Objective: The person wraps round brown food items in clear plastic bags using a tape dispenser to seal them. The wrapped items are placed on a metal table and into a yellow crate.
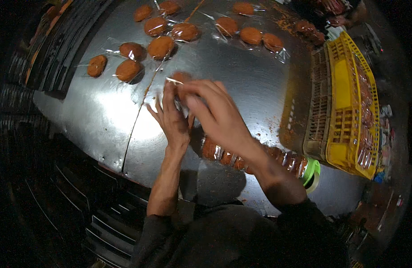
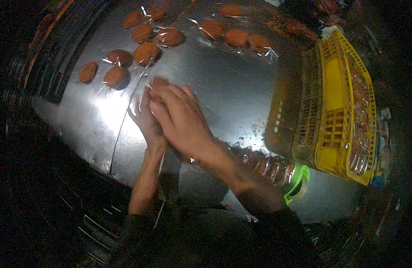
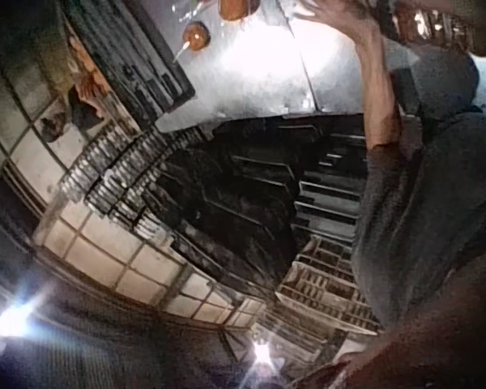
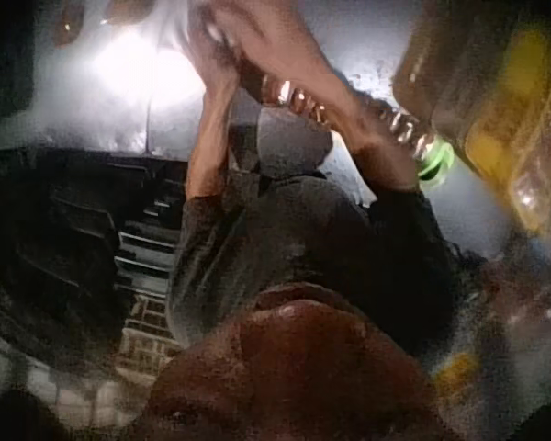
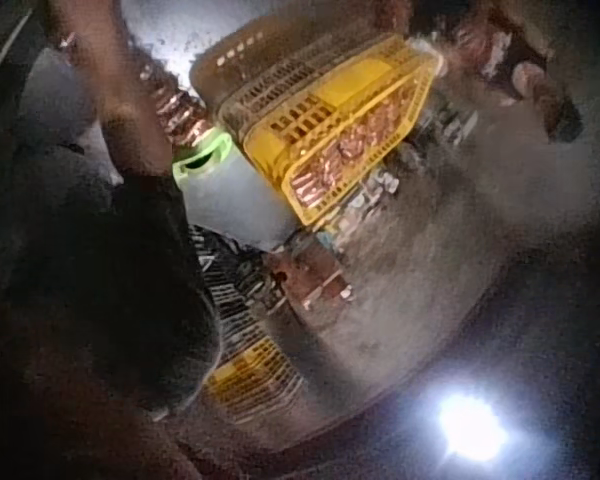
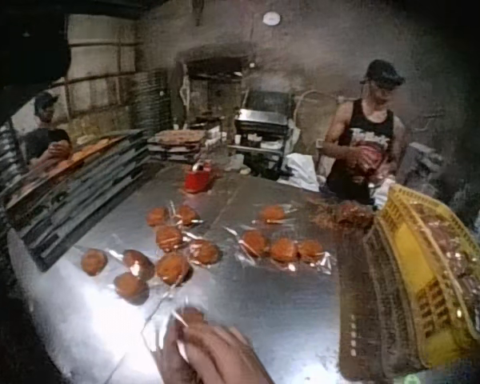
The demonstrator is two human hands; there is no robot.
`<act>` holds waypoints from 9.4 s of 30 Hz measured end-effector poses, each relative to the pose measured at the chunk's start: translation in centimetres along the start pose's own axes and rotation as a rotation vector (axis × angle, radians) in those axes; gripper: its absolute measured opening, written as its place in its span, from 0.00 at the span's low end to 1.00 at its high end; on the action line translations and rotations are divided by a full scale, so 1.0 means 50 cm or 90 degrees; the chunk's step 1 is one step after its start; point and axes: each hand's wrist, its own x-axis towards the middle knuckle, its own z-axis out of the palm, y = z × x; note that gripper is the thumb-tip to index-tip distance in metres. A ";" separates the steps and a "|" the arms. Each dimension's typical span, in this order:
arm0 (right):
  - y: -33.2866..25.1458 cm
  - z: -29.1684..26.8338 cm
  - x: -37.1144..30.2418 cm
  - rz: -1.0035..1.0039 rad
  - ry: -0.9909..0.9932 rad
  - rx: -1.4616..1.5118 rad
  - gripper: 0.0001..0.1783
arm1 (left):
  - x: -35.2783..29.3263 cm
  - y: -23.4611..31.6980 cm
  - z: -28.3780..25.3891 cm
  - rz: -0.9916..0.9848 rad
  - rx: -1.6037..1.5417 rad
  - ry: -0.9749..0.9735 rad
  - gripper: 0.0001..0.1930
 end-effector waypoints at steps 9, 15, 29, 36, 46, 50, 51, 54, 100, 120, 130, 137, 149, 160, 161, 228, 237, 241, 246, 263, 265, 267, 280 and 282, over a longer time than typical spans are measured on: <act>-0.044 -0.098 -0.310 0.172 0.322 0.207 0.23 | -0.066 0.291 -0.090 -0.241 -0.716 -0.168 0.26; -0.142 -0.157 -0.431 -0.059 0.337 -0.112 0.12 | -0.227 0.374 -0.115 0.093 -0.655 -0.023 0.26; -0.171 -0.143 -0.715 0.017 0.608 0.440 0.07 | -0.413 0.558 -0.145 0.014 -0.671 -0.093 0.12; -0.159 -0.104 -0.733 -0.021 0.704 -0.017 0.12 | -0.416 0.557 -0.200 -0.124 -0.738 -0.348 0.09; -0.172 -0.044 -0.678 0.030 0.466 -0.233 0.17 | -0.342 0.418 -0.206 0.248 -0.716 -0.405 0.08; -0.159 -0.037 -0.642 0.021 0.446 -0.233 0.19 | -0.328 0.407 -0.211 0.018 -0.760 -0.439 0.20; -0.155 -0.039 -0.635 0.009 0.416 -0.231 0.19 | -0.330 0.401 -0.210 -0.018 -0.771 -0.422 0.22; -0.162 -0.045 -0.617 0.013 0.400 -0.272 0.10 | -0.330 0.397 -0.217 -0.117 -0.814 -0.367 0.26; -0.102 -0.055 -0.651 0.356 0.362 0.314 0.22 | -0.345 0.414 -0.126 -0.009 -0.867 -0.350 0.15; -0.122 -0.014 -1.099 0.896 -0.182 -0.065 0.60 | -0.002 0.097 -0.142 0.103 -0.033 -0.450 0.37; -0.175 0.381 -1.683 1.288 0.967 -0.297 0.32 | -0.245 0.819 0.074 0.488 -0.472 -0.458 0.21; -0.712 0.554 -1.967 1.772 1.136 -1.143 0.41 | -0.962 1.086 0.026 0.882 -0.433 -0.952 0.20; -1.155 1.064 -1.926 2.344 1.021 -0.123 0.36 | -1.150 0.901 0.334 1.098 0.302 -1.490 0.25; -1.143 0.432 -1.692 1.880 1.092 -1.403 0.25 | -1.136 0.982 0.280 1.168 0.054 -1.360 0.27; -1.159 0.414 -1.651 1.464 1.116 -1.609 0.24 | -1.120 0.944 0.298 1.142 -0.170 -1.264 0.24; 0.068 -0.073 -0.410 0.049 -0.085 -0.646 0.49 | -0.055 0.190 -0.100 0.412 0.233 -0.602 0.61; 0.052 -0.108 -0.367 0.002 -0.032 -0.390 0.28 | -0.135 0.227 -0.146 0.214 0.148 -0.451 0.40; -0.089 -0.424 -0.366 -0.353 0.353 -0.590 0.20 | 0.036 0.558 -0.247 0.305 0.047 -0.273 0.40; -0.436 -0.970 -0.572 -0.048 0.085 -0.740 0.39 | 0.230 1.098 -0.203 0.676 -0.067 -0.201 0.37; -0.163 -1.236 -0.976 0.106 0.185 -0.443 0.33 | -0.039 1.384 0.168 0.282 -0.194 -0.874 0.34; -0.166 -1.148 -0.973 0.079 0.194 -0.401 0.30 | -0.035 1.350 0.186 0.278 -0.274 -0.830 0.28; -0.179 -1.043 -0.976 0.123 0.218 -0.388 0.31 | -0.011 1.308 0.171 0.361 -0.346 -0.922 0.27; -0.149 -0.738 -0.841 0.186 0.577 -0.647 0.29 | 0.089 0.528 -0.055 0.481 -0.169 -0.477 0.38; -0.122 -0.734 -0.814 0.227 0.593 -0.606 0.31 | 0.144 0.301 -0.041 0.221 -0.057 -0.442 0.38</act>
